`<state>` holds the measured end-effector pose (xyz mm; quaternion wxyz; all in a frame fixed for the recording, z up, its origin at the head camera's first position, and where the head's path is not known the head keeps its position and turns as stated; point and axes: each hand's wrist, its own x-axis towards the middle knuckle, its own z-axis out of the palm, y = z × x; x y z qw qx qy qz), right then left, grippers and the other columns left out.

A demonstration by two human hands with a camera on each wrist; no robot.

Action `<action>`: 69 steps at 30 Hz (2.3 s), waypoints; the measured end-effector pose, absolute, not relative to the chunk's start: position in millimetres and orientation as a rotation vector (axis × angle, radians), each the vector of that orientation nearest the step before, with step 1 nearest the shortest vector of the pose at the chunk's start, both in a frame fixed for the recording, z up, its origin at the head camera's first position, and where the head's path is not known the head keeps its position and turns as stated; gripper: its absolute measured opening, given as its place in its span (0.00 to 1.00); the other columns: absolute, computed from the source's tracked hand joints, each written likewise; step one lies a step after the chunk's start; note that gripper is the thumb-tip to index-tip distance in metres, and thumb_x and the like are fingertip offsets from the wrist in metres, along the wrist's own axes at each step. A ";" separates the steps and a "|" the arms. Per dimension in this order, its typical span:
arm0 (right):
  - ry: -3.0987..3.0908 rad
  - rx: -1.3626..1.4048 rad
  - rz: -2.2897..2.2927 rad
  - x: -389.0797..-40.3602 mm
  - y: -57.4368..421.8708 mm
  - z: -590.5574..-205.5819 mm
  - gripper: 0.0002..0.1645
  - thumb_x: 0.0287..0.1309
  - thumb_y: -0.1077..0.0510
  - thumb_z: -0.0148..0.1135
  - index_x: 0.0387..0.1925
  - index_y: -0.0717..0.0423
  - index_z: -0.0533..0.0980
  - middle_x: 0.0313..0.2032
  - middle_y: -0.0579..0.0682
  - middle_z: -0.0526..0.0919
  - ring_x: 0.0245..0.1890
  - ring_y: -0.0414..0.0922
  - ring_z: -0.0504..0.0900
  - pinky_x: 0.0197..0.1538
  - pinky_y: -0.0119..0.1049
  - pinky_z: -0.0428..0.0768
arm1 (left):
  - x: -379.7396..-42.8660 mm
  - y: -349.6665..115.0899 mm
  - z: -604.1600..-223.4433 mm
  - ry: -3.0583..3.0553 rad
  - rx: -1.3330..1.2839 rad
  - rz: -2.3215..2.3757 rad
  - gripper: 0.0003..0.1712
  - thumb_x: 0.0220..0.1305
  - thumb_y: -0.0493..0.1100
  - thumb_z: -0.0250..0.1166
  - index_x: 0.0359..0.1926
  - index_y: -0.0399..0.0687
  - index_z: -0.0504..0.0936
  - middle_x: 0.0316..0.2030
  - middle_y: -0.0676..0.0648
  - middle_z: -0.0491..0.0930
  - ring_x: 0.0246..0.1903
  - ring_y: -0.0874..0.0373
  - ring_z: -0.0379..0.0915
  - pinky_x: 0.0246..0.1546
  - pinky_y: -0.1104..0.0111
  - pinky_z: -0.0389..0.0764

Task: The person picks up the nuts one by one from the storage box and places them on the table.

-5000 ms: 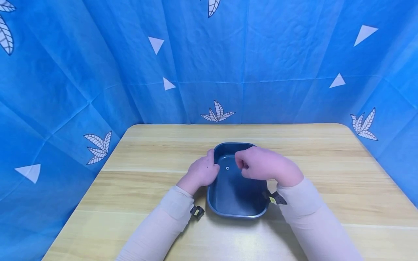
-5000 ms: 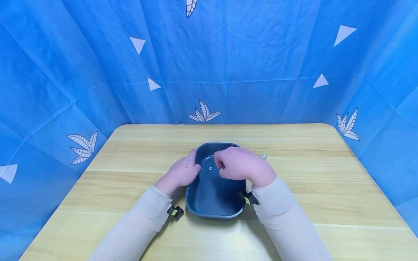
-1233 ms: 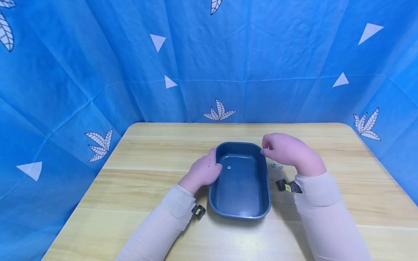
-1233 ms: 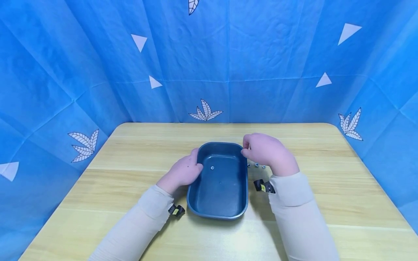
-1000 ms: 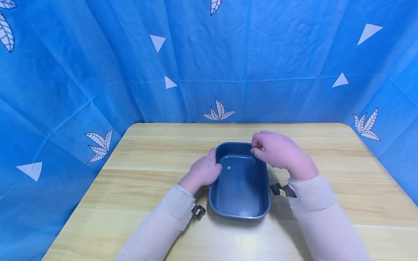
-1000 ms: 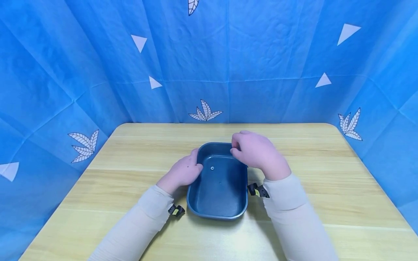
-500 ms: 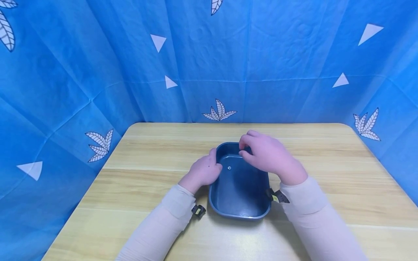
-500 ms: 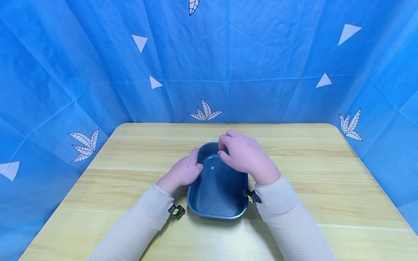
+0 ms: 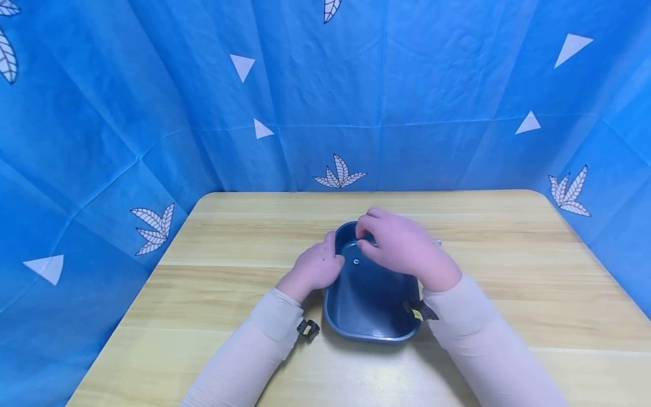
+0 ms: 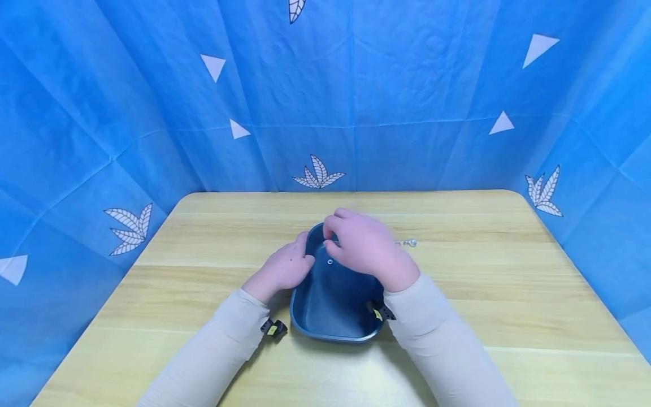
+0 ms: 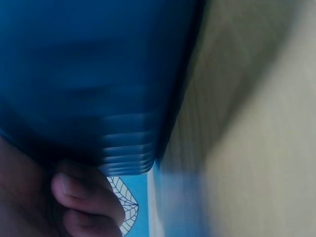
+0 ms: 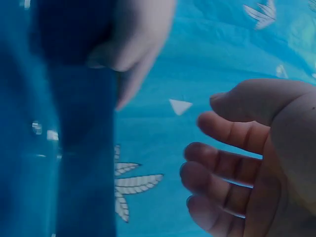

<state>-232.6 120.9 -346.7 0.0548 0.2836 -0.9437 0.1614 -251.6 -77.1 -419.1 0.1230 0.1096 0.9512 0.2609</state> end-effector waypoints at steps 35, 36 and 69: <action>-3.255 0.973 0.203 -248.6 106.9 -394.2 0.23 0.59 0.51 0.72 0.54 0.52 0.81 0.47 0.49 0.83 0.48 0.47 0.79 0.52 0.45 0.79 | -252.5 -78.4 -420.5 2.794 0.359 0.746 0.38 0.75 0.48 0.50 0.78 0.37 0.50 0.38 0.43 0.79 0.32 0.52 0.76 0.29 0.60 0.75; -3.255 0.978 0.200 -248.5 106.9 -394.1 0.22 0.58 0.51 0.72 0.54 0.53 0.81 0.47 0.48 0.83 0.46 0.46 0.79 0.51 0.45 0.79 | -252.6 -78.3 -420.5 2.798 0.360 0.736 0.38 0.75 0.48 0.50 0.78 0.37 0.50 0.38 0.42 0.79 0.32 0.52 0.77 0.30 0.60 0.75; -3.232 1.132 0.245 -248.6 109.9 -404.1 0.12 0.54 0.64 0.67 0.26 0.44 0.75 0.24 0.39 0.75 0.27 0.41 0.73 0.37 0.37 0.74 | -253.4 -78.8 -420.6 2.780 0.345 0.728 0.39 0.74 0.48 0.49 0.78 0.37 0.47 0.29 0.44 0.77 0.29 0.52 0.76 0.29 0.60 0.75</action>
